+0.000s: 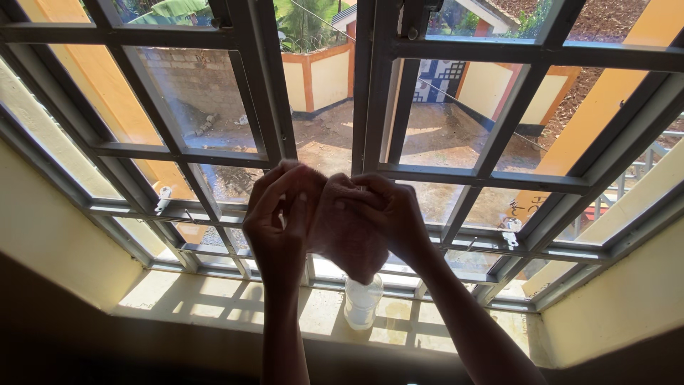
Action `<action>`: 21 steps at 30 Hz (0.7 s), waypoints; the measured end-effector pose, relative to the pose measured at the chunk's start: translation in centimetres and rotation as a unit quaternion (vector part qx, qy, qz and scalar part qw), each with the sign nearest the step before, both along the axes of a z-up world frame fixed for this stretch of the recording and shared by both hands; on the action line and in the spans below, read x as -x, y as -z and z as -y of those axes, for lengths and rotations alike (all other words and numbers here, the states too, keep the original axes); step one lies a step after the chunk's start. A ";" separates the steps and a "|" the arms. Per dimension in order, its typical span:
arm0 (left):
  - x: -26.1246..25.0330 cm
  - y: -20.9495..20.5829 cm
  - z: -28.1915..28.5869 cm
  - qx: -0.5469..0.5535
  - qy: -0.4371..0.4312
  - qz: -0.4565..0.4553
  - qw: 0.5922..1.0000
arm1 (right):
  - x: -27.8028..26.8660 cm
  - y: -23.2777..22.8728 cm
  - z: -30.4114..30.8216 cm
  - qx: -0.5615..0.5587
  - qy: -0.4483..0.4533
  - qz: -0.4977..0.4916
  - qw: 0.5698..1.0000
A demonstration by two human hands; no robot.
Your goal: The person wipes the interior surface of a multi-pane window using a cloth. They systematically clean the glass panes and the metal frame, moving from the upper sections to the lower sections.
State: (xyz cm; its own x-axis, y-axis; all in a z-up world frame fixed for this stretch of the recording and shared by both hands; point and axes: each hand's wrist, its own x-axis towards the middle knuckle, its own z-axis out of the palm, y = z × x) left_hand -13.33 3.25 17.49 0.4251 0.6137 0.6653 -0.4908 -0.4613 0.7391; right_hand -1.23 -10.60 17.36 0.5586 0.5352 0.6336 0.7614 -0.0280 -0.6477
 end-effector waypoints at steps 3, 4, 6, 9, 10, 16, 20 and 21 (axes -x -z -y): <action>0.5 0.4 -0.2 0.116 -0.006 -0.061 0.991 | -0.6 -1.9 0.3 0.050 0.058 0.074 0.994; 0.6 0.6 -0.1 0.119 -0.019 -0.069 0.990 | -0.7 -2.4 0.3 0.078 0.084 0.087 0.990; 0.7 0.9 0.2 0.048 -0.100 -0.080 0.991 | -0.8 -3.0 0.3 0.101 0.106 0.041 0.988; 0.5 1.8 1.3 -0.105 -0.255 -0.108 0.955 | -1.1 -3.3 -0.1 0.043 0.073 -0.020 0.996; 0.3 2.2 1.8 -0.109 -0.278 -0.133 0.945 | -1.3 -3.3 -0.3 0.009 0.050 -0.040 0.998; -2.5 4.8 4.2 0.196 0.140 -0.105 0.965 | -0.8 -2.8 -1.9 0.036 -0.147 -0.104 0.983; -3.4 6.2 3.9 0.495 0.407 0.032 0.767 | -0.2 -3.7 -2.3 0.007 -0.236 0.002 0.972; -3.7 6.5 3.8 0.461 0.435 0.093 0.768 | -0.2 -3.9 -2.2 -0.007 -0.232 0.024 0.972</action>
State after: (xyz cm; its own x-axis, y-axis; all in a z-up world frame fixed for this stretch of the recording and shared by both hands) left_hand -9.61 -0.50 10.94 0.8915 0.3971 0.2180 -0.4530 0.7782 0.4350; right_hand -1.06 -8.39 21.26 0.2295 0.7133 0.6622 0.7189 0.3344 -0.6094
